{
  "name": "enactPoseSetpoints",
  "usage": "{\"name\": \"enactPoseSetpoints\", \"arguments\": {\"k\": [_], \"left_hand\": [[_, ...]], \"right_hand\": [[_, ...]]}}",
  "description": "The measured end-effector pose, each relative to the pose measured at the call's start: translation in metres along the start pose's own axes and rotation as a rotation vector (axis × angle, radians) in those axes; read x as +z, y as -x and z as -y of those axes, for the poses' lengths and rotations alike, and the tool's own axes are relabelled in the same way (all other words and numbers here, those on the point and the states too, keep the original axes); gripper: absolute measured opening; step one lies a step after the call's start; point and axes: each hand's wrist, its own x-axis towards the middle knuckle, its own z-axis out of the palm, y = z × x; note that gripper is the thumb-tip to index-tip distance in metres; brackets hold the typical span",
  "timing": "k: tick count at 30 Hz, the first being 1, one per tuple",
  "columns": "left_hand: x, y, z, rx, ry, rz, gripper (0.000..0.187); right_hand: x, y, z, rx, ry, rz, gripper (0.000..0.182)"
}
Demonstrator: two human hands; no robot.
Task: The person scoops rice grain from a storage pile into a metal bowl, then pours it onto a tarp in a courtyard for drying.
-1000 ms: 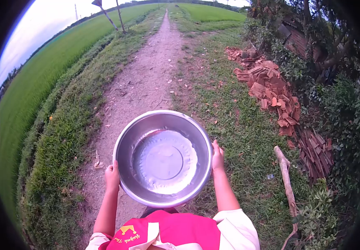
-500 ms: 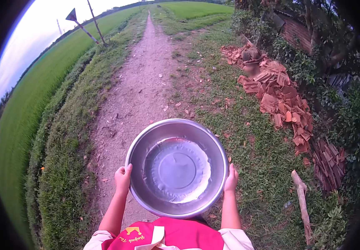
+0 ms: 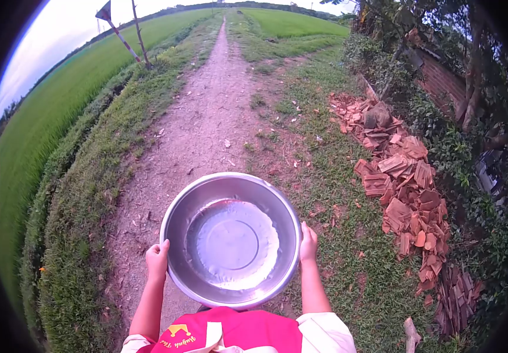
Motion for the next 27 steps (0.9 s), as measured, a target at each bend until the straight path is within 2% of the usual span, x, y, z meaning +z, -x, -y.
{"name": "enactPoseSetpoints", "arguments": {"k": [3,6,8,10,14,17,20,22,24,26,27], "left_hand": [[0.070,-0.124,-0.018,-0.005,0.019,0.024,0.037],[0.138,-0.245,-0.073,0.034,-0.012,0.039,0.035],[0.183,-0.319,-0.120,0.049,0.004,0.059,0.034],[0.224,-0.381,-0.161,0.040,-0.006,0.134,0.033],[0.333,-0.514,-0.195,0.126,-0.073,0.201,0.032],[0.413,-0.606,-0.211,0.106,-0.111,0.218,0.033],[0.487,-0.712,-0.255,0.133,-0.138,0.185,0.033],[0.525,-0.777,-0.293,0.146,-0.159,0.156,0.033],[0.553,-0.834,-0.320,0.113,-0.121,0.155,0.033],[0.586,-0.894,-0.340,0.096,-0.092,0.126,0.032],[0.606,-0.928,-0.337,0.081,-0.031,0.119,0.033]], "right_hand": [[0.061,-0.119,-0.018,-0.028,-0.084,0.003,0.027],[0.104,-0.239,-0.025,-0.003,-0.134,-0.084,0.027],[0.127,-0.316,-0.012,0.019,-0.124,-0.115,0.027],[0.153,-0.376,0.011,0.052,-0.276,-0.167,0.028],[0.193,-0.510,0.023,0.066,-0.434,-0.122,0.039],[0.212,-0.624,-0.015,0.103,-0.444,-0.181,0.038],[0.257,-0.756,-0.015,0.078,-0.482,-0.198,0.036],[0.298,-0.828,0.015,0.116,-0.500,-0.118,0.034],[0.320,-0.911,0.014,0.117,-0.353,-0.220,0.033],[0.350,-0.996,0.024,0.112,-0.401,-0.093,0.031],[0.380,-1.034,0.044,0.129,-0.368,-0.101,0.031]]}}
